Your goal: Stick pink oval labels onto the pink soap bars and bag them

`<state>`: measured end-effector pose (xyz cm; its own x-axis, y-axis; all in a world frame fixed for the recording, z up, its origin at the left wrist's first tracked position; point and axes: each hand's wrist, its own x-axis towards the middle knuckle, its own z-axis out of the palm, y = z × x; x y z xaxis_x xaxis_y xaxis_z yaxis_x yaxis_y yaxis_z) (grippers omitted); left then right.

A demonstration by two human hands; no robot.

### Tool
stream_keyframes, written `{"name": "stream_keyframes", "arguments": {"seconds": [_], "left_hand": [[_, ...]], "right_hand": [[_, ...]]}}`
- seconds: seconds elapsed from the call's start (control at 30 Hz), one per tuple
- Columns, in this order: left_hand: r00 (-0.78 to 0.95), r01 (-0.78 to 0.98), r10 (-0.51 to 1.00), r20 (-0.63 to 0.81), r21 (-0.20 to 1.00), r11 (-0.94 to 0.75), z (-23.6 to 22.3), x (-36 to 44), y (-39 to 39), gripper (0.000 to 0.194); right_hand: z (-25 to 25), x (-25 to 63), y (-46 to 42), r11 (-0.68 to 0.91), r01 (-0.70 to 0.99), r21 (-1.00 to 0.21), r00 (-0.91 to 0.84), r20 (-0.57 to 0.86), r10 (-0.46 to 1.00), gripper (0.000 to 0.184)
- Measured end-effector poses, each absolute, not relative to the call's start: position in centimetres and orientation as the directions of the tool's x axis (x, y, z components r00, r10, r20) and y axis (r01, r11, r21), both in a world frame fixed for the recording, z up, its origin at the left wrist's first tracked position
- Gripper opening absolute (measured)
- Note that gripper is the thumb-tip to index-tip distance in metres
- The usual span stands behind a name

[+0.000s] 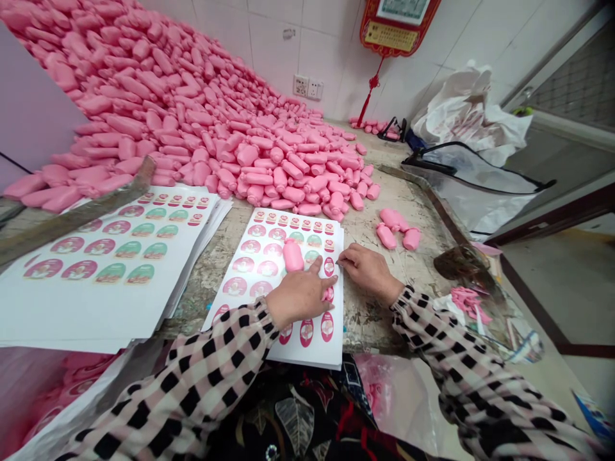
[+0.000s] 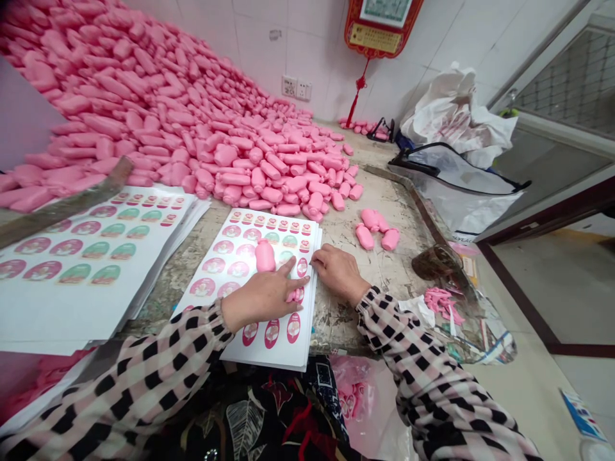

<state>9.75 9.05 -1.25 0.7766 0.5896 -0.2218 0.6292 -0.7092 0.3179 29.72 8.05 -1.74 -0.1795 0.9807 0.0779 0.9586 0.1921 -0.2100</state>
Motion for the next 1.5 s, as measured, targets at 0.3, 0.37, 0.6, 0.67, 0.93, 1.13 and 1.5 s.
{"name": "stream_keyframes", "arguments": {"seconds": [0.3, 0.37, 0.6, 0.67, 0.93, 1.13, 1.5], "left_hand": [[0.769, 0.639, 0.588, -0.251, 0.334, -0.693, -0.9, 10.0, 9.2, 0.063], [0.769, 0.639, 0.585, -0.259, 0.334, -0.692, -0.9, 10.1, 9.3, 0.063], [0.769, 0.639, 0.568, -0.293, 0.334, -0.693, -0.2, 10.4, 9.5, 0.064], [0.766, 0.642, 0.563, -0.309, 0.33, -0.692, 0.1, 10.6, 9.6, 0.067], [0.757, 0.652, 0.568, -0.322, 0.33, -0.682, 0.2, 11.1, 9.7, 0.065], [0.753, 0.657, 0.571, -0.327, 0.328, -0.679, 0.5, 11.0, 9.5, 0.065], [0.743, 0.664, 0.624, -0.242, 0.379, -0.644, -0.1, 10.4, 8.7, 0.061]], "right_hand": [[-4.0, 29.3, 7.5, -0.022, 0.82, -0.571, 0.061, 0.048, 0.997, 0.014], [-4.4, 28.7, 7.2, -0.11, 0.787, -0.607, 0.165, 0.036, 0.986, 0.015], [-2.3, 27.5, 7.2, -0.116, 0.903, -0.413, 0.141, 0.032, 0.989, 0.019], [-1.8, 27.4, 7.4, -0.164, 0.909, -0.384, 0.177, -0.001, 0.984, 0.021], [-1.0, 26.6, 7.7, -0.263, 0.887, -0.379, 0.267, -0.043, 0.963, 0.019], [-0.3, 26.0, 7.9, -0.298, 0.893, -0.338, 0.303, -0.039, 0.952, 0.018], [1.0, 27.7, 7.8, -0.246, 0.832, -0.497, 0.335, 0.097, 0.937, 0.025]]}}
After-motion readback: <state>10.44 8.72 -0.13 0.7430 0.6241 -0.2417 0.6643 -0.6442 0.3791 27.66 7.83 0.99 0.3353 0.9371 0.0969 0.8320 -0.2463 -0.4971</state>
